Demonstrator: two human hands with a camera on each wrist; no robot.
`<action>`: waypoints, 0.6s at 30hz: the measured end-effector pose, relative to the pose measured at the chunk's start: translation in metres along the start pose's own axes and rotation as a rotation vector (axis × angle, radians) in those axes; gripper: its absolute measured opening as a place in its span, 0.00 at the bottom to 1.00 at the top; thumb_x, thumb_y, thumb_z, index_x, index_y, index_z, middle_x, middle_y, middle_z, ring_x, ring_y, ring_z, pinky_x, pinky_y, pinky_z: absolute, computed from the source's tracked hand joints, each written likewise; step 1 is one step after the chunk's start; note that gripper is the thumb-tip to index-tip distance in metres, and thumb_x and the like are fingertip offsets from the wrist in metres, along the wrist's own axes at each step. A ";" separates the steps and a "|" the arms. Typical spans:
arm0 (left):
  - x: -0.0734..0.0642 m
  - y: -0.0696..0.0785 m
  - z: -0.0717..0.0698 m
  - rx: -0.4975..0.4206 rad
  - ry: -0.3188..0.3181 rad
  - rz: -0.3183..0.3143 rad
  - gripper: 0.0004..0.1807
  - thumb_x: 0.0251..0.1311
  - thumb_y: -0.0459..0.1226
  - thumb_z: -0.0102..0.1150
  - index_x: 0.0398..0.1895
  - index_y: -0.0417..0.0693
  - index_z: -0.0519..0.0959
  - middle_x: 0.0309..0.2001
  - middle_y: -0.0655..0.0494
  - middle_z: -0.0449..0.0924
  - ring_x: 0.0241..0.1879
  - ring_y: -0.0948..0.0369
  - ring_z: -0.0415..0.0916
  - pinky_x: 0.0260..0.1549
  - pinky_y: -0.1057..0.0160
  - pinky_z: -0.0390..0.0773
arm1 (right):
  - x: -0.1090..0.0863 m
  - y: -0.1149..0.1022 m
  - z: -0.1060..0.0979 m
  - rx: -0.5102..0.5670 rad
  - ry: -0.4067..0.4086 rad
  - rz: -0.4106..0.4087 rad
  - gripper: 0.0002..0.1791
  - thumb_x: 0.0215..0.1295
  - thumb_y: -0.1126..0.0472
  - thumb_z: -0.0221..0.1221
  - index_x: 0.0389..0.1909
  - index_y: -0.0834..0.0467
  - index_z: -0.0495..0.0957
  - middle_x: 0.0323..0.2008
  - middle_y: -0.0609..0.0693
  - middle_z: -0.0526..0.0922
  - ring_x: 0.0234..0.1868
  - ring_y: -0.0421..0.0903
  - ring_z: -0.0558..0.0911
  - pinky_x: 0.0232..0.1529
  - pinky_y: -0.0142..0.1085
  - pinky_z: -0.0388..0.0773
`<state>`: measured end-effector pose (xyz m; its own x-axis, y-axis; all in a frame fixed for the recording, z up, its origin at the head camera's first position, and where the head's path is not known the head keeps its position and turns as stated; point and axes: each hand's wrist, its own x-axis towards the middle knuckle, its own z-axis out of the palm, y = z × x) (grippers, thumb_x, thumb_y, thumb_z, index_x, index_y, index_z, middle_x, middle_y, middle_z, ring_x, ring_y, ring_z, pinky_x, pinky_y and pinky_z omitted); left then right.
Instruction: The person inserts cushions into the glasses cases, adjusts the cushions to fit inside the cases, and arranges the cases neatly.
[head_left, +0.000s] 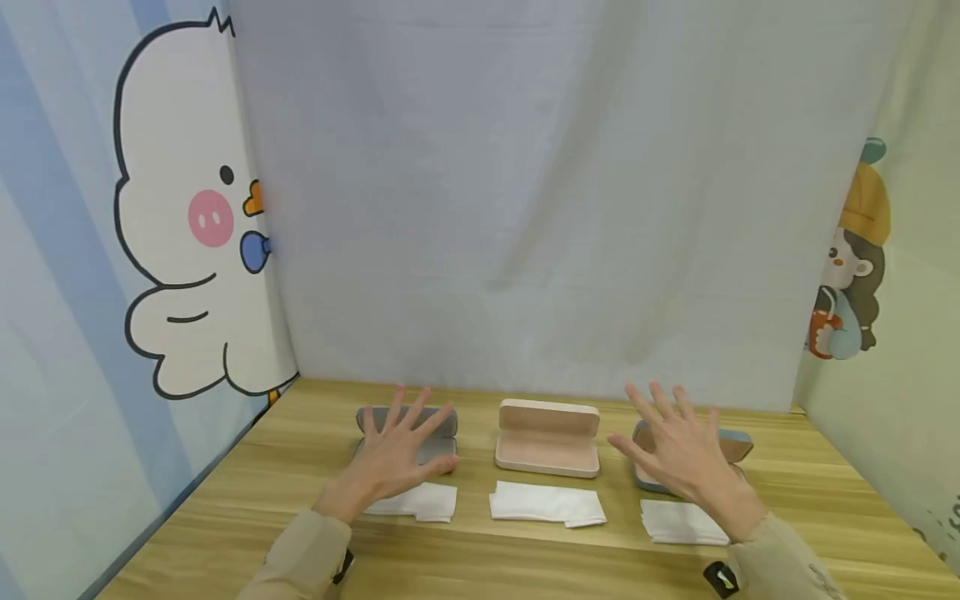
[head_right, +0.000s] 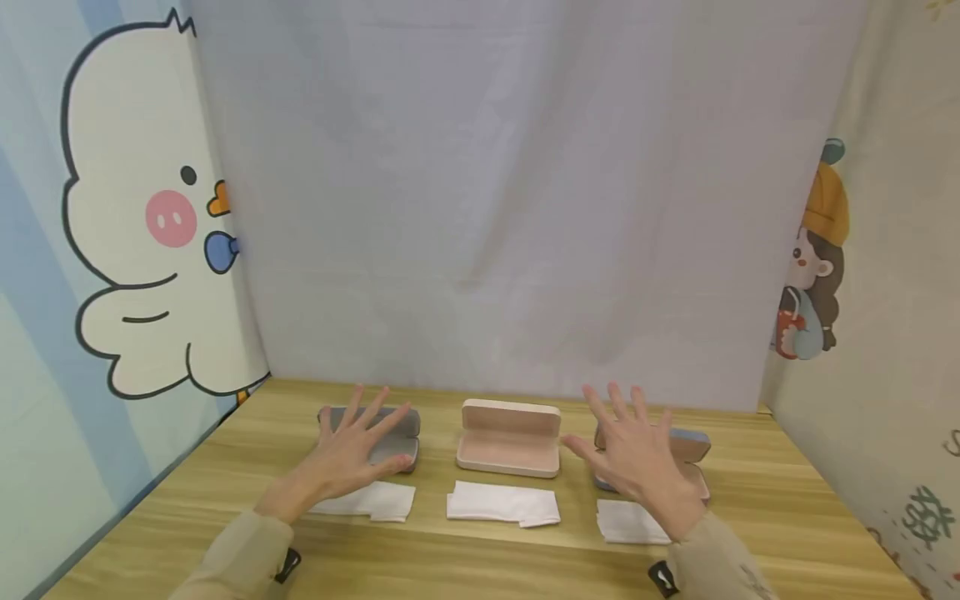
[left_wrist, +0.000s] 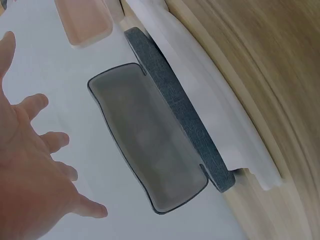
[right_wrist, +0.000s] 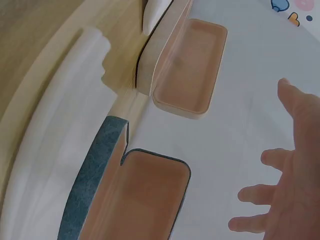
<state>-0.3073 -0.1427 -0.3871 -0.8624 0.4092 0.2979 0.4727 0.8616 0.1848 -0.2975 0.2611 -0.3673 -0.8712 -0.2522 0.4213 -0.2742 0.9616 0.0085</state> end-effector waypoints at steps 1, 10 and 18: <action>0.000 -0.001 0.000 0.002 0.005 0.001 0.42 0.60 0.65 0.49 0.75 0.65 0.53 0.77 0.46 0.41 0.75 0.38 0.27 0.58 0.16 0.33 | 0.001 -0.002 0.000 0.004 0.002 -0.001 0.44 0.64 0.29 0.48 0.75 0.46 0.52 0.72 0.64 0.59 0.71 0.71 0.56 0.55 0.82 0.51; -0.003 -0.010 -0.006 -0.014 0.050 -0.009 0.40 0.60 0.63 0.53 0.74 0.60 0.59 0.76 0.43 0.49 0.76 0.41 0.40 0.62 0.20 0.45 | 0.015 -0.028 0.002 0.057 0.000 -0.026 0.44 0.62 0.28 0.49 0.74 0.47 0.55 0.73 0.62 0.58 0.72 0.68 0.57 0.59 0.78 0.55; -0.010 -0.025 -0.012 -0.102 0.138 0.039 0.38 0.62 0.55 0.58 0.72 0.54 0.61 0.71 0.39 0.60 0.70 0.39 0.58 0.66 0.30 0.57 | 0.028 -0.055 0.008 0.086 0.045 -0.110 0.39 0.62 0.31 0.53 0.65 0.53 0.68 0.68 0.63 0.66 0.61 0.65 0.71 0.54 0.64 0.72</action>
<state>-0.3086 -0.1715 -0.3834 -0.8135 0.3907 0.4308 0.5273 0.8080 0.2630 -0.3100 0.1998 -0.3634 -0.8155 -0.3483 0.4623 -0.4023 0.9153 -0.0201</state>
